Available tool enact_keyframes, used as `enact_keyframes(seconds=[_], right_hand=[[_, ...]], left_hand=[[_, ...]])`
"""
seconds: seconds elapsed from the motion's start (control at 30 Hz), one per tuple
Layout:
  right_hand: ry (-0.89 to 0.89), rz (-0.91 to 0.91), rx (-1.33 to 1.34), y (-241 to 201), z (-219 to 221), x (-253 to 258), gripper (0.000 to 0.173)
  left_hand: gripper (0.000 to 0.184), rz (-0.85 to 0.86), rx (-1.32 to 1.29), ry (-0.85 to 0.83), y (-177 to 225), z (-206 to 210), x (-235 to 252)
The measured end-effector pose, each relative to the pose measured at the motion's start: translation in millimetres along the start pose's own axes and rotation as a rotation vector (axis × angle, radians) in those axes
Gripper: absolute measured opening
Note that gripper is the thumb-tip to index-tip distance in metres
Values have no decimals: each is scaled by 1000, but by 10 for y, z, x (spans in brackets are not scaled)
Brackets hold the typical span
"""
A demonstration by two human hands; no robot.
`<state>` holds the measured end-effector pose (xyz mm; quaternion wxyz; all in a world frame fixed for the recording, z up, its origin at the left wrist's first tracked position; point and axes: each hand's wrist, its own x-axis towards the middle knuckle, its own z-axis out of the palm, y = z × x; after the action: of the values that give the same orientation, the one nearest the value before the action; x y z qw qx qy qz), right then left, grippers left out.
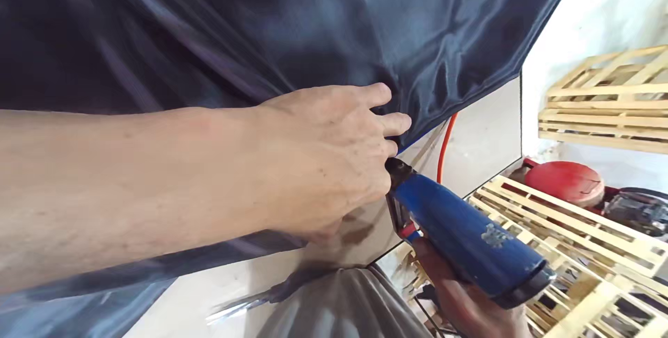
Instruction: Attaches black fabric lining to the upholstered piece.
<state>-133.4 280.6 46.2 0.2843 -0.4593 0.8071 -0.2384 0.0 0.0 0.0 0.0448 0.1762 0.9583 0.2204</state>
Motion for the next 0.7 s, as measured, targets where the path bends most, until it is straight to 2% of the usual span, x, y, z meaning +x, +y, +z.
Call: enact_keyframes(seconds=[0.07, 0.2, 0.3, 0.37, 0.4, 0.47, 0.53, 0.57, 0.63, 0.7], right_hand=[[-4, 21, -2, 44, -29, -71, 29], [172, 83, 212, 184, -150, -404, 28], [282, 46, 150, 316, -362, -551, 22], [327, -2, 44, 587, -511, -666, 30], [310, -58, -19, 781, -608, -691, 38], [233, -202, -246, 1078, -785, -695, 51], [199, -338, -503, 1284, -906, -726, 48], [192, -395, -590, 1400, -956, -749, 48], [165, -465, -688, 1672, -1065, -781, 51], [127, -536, -704, 2000, -1214, -634, 56]], left_hand=[[42, 0, -5, -8, 12, 0, 0], [40, -18, 11, -40, 8, -54, 9], [39, -52, 49, -47, 87, -113, 27], [41, -112, 137, -30, 279, -131, -35], [41, -145, 181, 12, 459, -132, -123], [45, -216, 262, 202, 1008, -22, -372], [43, -362, 188, 400, 1722, 406, -618], [43, -454, 94, 444, 2066, 737, -713], [44, -661, -100, 426, 2690, 1491, -815], [45, -846, -165, 329, 3228, 2118, -782]])
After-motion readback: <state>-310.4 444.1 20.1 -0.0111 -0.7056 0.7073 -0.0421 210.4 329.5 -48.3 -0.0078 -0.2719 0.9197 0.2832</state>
